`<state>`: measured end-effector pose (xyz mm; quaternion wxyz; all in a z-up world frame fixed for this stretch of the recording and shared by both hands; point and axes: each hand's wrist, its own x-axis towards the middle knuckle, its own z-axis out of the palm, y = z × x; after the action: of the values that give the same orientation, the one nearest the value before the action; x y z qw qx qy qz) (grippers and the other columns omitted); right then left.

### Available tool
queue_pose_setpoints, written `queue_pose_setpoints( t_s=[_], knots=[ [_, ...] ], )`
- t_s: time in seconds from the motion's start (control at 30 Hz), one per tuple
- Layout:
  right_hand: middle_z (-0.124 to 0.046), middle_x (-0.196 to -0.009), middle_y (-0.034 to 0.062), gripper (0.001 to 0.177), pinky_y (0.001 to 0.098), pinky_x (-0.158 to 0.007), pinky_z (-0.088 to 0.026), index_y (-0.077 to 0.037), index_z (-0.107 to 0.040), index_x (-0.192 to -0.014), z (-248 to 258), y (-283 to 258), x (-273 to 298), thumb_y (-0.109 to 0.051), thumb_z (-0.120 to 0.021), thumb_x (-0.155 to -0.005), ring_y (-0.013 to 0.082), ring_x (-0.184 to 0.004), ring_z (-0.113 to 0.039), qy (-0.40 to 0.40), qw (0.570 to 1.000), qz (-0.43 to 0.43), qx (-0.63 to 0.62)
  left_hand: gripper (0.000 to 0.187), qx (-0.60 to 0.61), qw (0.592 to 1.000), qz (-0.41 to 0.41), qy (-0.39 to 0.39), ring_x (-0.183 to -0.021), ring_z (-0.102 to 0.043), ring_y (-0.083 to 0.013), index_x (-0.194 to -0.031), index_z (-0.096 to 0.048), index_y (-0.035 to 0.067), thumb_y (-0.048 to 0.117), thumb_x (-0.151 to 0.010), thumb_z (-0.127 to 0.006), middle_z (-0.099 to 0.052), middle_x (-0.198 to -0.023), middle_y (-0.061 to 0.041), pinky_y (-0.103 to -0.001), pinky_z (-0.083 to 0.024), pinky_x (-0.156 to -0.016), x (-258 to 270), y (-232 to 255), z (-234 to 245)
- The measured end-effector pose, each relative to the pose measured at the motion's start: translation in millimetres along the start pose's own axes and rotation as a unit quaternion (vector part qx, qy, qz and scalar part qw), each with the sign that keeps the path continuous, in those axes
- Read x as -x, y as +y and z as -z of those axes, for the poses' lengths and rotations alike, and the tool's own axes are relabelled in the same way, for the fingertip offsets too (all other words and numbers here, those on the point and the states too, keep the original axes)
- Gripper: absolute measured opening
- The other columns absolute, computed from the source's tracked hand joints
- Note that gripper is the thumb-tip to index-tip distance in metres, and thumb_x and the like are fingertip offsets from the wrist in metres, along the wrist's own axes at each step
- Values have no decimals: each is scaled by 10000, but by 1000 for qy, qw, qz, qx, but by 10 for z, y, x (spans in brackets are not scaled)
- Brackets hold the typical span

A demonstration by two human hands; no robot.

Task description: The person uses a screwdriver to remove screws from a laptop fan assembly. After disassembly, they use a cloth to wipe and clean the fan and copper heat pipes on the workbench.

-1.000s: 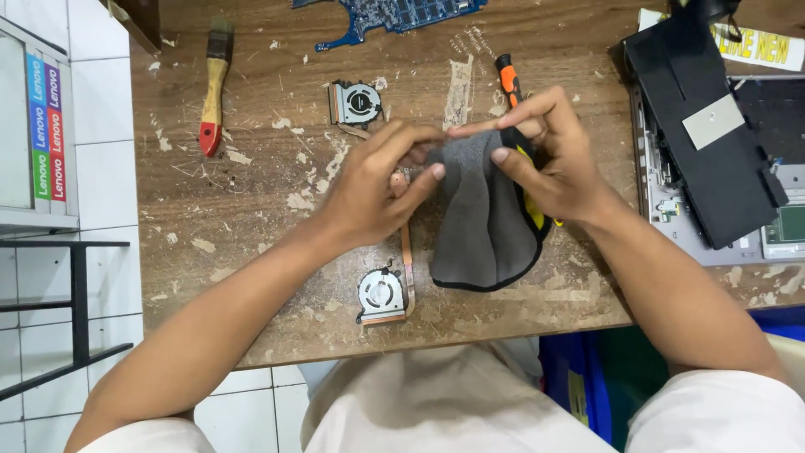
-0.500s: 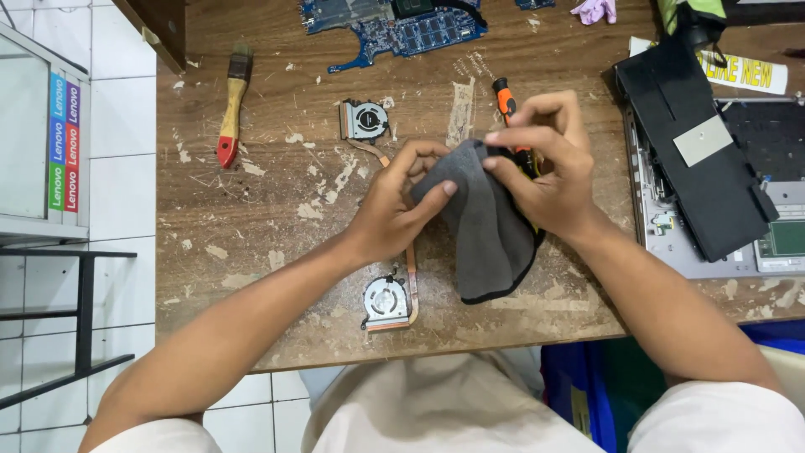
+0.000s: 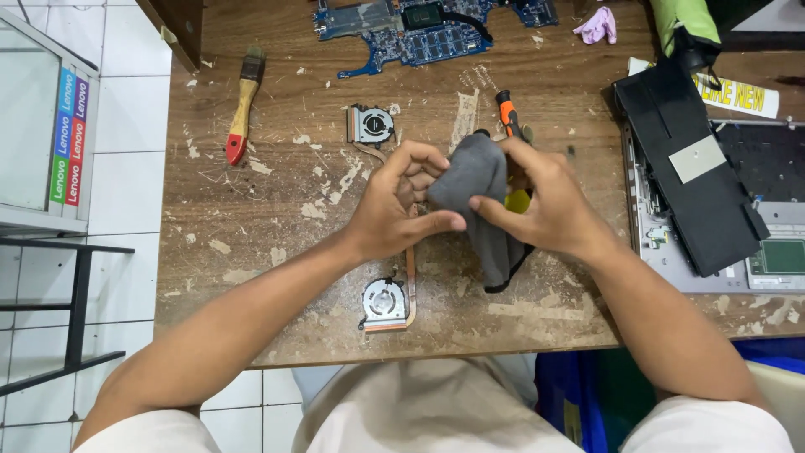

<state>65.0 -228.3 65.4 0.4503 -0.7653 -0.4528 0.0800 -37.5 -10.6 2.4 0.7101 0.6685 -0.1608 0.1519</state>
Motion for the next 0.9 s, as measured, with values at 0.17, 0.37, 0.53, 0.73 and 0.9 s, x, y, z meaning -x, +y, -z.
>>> queue_pose_setpoints(
  t_s=[0.17,0.37,0.53,0.73,0.9],
  knots=[
    [-727,-906,56,239,344,-791,-621,-21,-762,-1245,48,352,102,15,-713,-1014,112,-894,-605,8,986,-115,-117,538,-90,993,-70,13,-980,-774,-212,-1425,-580,42,47,-964,-858,-706,-1136,-108,-350,-684,-827,-39,-60,-23],
    [-685,-969,158,292,451,-896,-555,2,-679,-1365,124,237,-18,-17,-490,-1143,210,-952,-588,14,998,-41,-52,648,-265,958,-104,39,-797,-662,-280,-1485,-664,71,-137,-872,-632,-599,-946,-113,-402,-601,-700,-18,5,23],
    [-680,-1077,117,336,347,-863,-572,-32,-450,-1503,66,348,35,-48,-458,-1167,164,-966,-625,-15,988,-58,-140,529,-310,943,-107,57,-757,-644,-277,-1403,-726,124,-34,-908,-630,-555,-957,-66,-397,-588,-641,-40,-29,-39],
    [-755,-1202,156,736,323,-853,-623,-70,-401,-1535,115,102,-23,-93,-837,-941,186,-1014,-705,-47,987,-52,-147,383,-334,933,-101,87,-819,-699,-309,-1297,-758,122,6,-931,-765,-597,-976,-71,-421,-619,-714,-48,-33,-17],
    [-801,-1032,141,737,306,-705,-615,-54,-412,-1561,152,289,45,-27,-806,-940,150,-832,-723,-53,991,-36,-119,324,-327,935,-88,107,-845,-724,-301,-1293,-737,133,50,-982,-776,-592,-963,-49,-398,-638,-725,-47,-174,-9]
  ],
)
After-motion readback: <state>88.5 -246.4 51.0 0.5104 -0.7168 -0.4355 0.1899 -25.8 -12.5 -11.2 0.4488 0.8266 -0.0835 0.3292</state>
